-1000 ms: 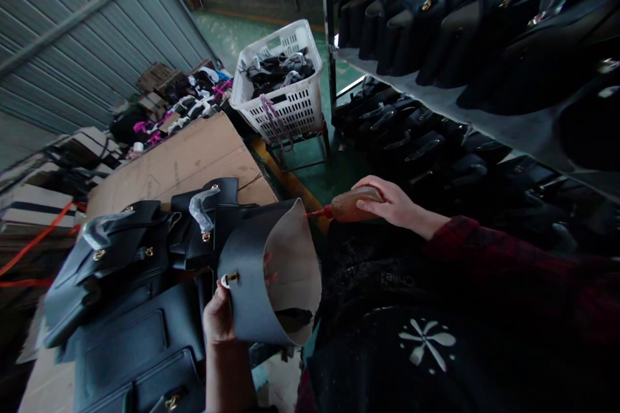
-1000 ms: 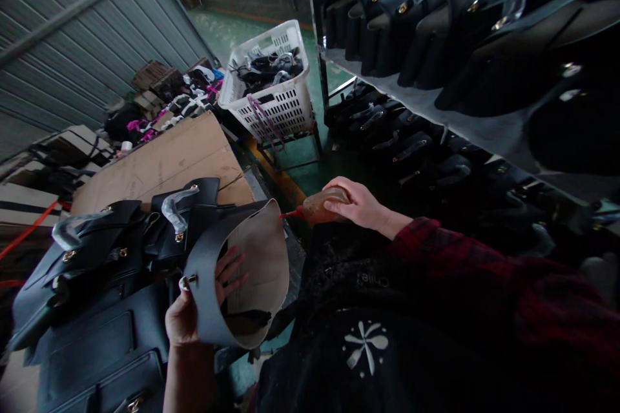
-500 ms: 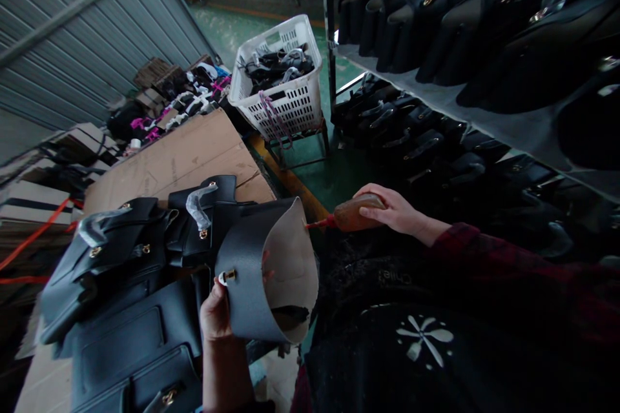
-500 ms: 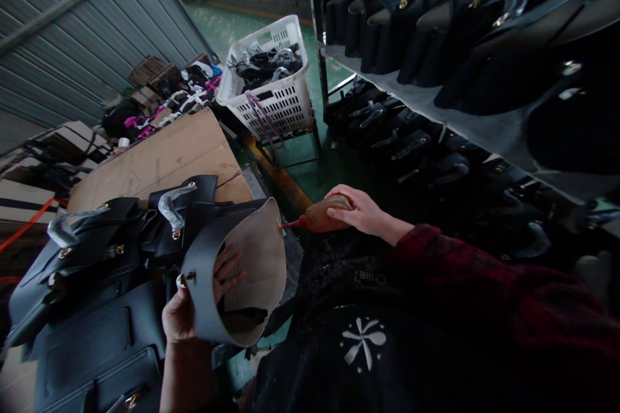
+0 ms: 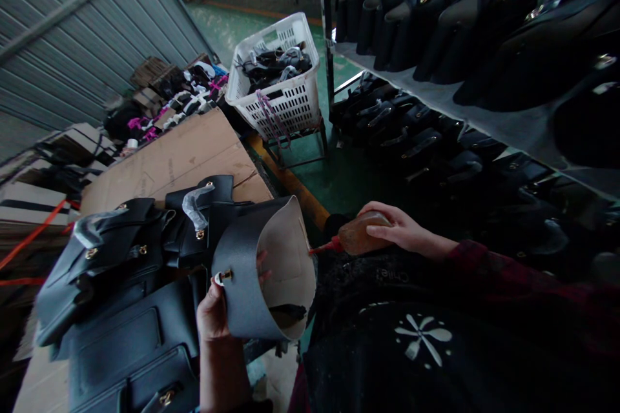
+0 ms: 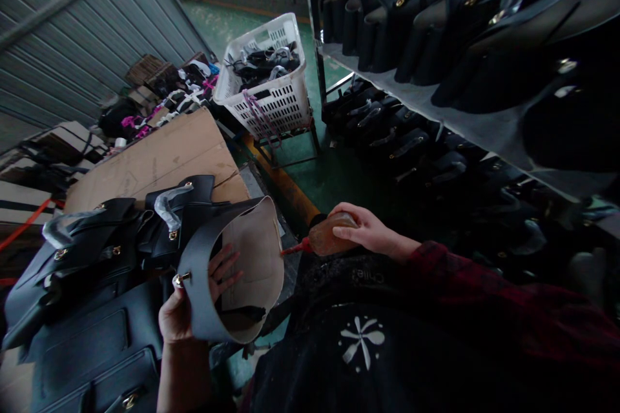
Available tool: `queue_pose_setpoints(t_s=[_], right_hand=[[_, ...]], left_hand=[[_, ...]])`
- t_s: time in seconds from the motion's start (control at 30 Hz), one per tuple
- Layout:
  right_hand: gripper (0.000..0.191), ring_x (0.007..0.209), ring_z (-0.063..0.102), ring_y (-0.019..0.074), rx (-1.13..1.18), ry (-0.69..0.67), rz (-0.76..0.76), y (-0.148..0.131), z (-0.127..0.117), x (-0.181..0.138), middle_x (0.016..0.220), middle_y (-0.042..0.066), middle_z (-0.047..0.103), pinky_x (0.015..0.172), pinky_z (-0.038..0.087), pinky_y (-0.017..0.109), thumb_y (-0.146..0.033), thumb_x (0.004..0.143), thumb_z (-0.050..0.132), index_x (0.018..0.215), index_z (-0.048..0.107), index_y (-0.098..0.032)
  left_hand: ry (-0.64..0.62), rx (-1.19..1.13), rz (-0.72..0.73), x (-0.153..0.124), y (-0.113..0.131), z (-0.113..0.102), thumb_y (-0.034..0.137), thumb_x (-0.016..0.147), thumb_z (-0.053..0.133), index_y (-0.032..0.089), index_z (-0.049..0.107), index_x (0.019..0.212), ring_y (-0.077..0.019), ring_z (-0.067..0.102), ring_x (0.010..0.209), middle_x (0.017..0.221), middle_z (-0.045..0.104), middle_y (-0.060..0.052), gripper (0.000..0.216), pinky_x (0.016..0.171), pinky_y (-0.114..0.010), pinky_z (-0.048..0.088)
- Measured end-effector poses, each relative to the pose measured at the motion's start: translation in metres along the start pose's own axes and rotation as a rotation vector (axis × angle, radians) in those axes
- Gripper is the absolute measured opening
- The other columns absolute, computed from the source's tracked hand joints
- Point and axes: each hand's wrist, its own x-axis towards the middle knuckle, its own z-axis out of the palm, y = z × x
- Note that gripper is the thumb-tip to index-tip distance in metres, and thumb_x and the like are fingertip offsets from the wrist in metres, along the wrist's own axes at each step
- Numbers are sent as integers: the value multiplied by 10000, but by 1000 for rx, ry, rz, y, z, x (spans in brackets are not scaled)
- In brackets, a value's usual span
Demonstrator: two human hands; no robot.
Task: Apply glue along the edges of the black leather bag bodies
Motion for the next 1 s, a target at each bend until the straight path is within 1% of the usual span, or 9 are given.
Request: queue_pose_setpoints(t_s=[0.1, 0.2, 0.37, 0.47, 0.6, 0.67, 0.73, 0.83, 1.0], right_hand=[[412, 750, 586, 172, 74, -34, 65, 2, 2, -8, 838, 28, 624, 677, 474, 274, -497, 723, 713, 950, 604, -171], [427, 745, 587, 167, 148, -64, 110, 5, 5, -15, 849, 27, 627, 668, 469, 271, -493, 713, 729, 964, 601, -173], [437, 737, 582, 160, 220, -77, 158, 11, 4, -20, 840, 20, 633, 656, 451, 263, -481, 684, 758, 961, 607, -178], [427, 741, 580, 163, 234, -33, 165, 12, 0, -18, 840, 20, 638, 663, 447, 267, -473, 678, 764, 954, 619, -181], [391, 710, 554, 153, 253, 144, 91, 11, -3, -5, 803, 15, 629, 632, 421, 257, -473, 671, 767, 903, 634, -187], [390, 693, 543, 148, 284, 198, 67, 11, -2, 5, 790, 13, 623, 615, 410, 254, -473, 664, 772, 893, 636, -189], [393, 698, 542, 148, 308, 208, 56, 12, 0, 15, 792, 14, 620, 613, 407, 252, -467, 661, 777, 899, 635, -189], [394, 719, 543, 148, 314, 187, 41, 16, 3, 26, 810, 15, 618, 623, 408, 248, -462, 666, 778, 909, 635, -188], [410, 712, 539, 150, 287, 157, 69, 24, 5, 24, 800, 13, 613, 619, 406, 250, -477, 652, 782, 896, 633, -183]], left_hand=[[-40, -24, -6, 1, 0, -6, 483, 620, 796, 193, 528, 1359, -485, 313, 1360, 1431, 481, -203, 837, 1054, -680, 314], [-89, -48, -23, 2, 0, -12, 454, 639, 797, 200, 489, 1395, -475, 307, 1368, 1452, 460, -194, 855, 1060, -667, 321], [-66, -53, -34, 1, 0, -11, 454, 640, 801, 177, 494, 1390, -466, 303, 1374, 1434, 479, -205, 856, 1067, -648, 328], [-27, -52, -18, 0, 0, -7, 472, 639, 797, 157, 526, 1359, -462, 322, 1365, 1414, 495, -221, 831, 1070, -644, 326], [-14, -43, -25, -1, 0, -6, 471, 615, 816, 153, 560, 1324, -464, 343, 1353, 1399, 507, -228, 817, 1064, -648, 333], [-2, -51, -20, 0, -1, -9, 465, 615, 817, 163, 570, 1313, -467, 352, 1347, 1388, 521, -223, 800, 1057, -654, 339], [11, -66, -3, 1, -2, -13, 455, 632, 809, 185, 586, 1297, -463, 363, 1342, 1365, 548, -205, 751, 1055, -656, 340], [-9, -68, -8, 1, -2, -15, 428, 642, 809, 216, 608, 1270, -450, 369, 1343, 1365, 558, -173, 693, 1062, -643, 341], [34, -26, -6, -2, -1, -4, 463, 580, 835, 157, 596, 1285, -472, 353, 1344, 1380, 531, -217, 804, 1038, -643, 374]])
